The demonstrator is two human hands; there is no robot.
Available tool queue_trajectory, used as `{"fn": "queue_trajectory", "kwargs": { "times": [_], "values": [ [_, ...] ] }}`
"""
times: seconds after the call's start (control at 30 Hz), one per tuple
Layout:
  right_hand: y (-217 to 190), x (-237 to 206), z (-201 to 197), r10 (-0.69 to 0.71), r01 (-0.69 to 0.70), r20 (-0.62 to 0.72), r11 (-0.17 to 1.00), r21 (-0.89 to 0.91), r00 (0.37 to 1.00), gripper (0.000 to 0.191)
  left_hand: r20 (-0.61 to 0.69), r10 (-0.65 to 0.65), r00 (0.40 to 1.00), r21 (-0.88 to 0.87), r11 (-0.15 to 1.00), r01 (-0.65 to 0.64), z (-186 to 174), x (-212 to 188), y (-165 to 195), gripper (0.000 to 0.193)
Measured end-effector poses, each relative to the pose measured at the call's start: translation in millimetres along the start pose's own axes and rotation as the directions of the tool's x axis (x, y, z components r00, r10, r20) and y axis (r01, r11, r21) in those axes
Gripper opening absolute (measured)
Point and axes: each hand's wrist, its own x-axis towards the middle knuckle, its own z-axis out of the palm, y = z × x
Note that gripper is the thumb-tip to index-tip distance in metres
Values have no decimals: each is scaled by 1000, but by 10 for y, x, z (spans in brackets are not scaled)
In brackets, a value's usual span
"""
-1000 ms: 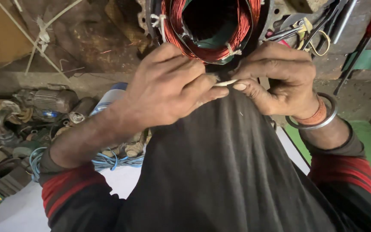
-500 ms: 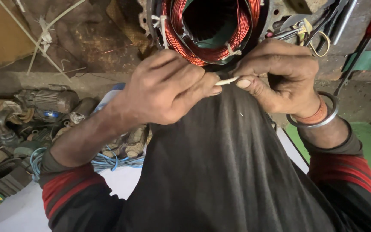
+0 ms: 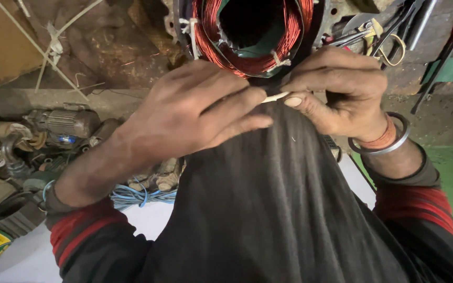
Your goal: The person works on a motor stator, stripping and twisting copper wires, then using pliers to crimp and secure connections. They wrap the joint with insulating tape and adjust the stator assembly.
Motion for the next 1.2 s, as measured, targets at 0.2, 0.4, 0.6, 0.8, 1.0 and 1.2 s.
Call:
{"fn": "queue_trajectory", "kwargs": {
  "times": [0.2, 0.4, 0.6, 0.8, 1.0, 1.2],
  "values": [
    [43, 41, -29, -14, 14, -4, 1000, -9, 1000, 14, 29, 100, 995, 220, 970, -104, 76, -155, -14, 20],
    [-39, 82, -38, -20, 21, 26, 999, -48, 999, 12, -90, -23, 996, 75, 997, 29, 284, -235, 10, 21],
    [21, 118, -87, -94, 102, 81, 990, -98, 992, 13, -128, -47, 991, 17, 999, 49, 230, -39, -14, 24],
    [98, 247, -348, -258, 271, 86, 925, -264, 962, 18, -7, 48, 999, 140, 989, -47, -279, -27, -284, 24],
    [114, 280, -360, -114, 95, -84, 973, -209, 990, 12, -27, -230, 973, -257, 942, 216, -224, -56, -535, 15],
    [172, 290, -312, -68, 28, -224, 984, -178, 972, 16, -43, -187, 981, -299, 940, 166, -191, -131, -624, 29]
  ]
}}
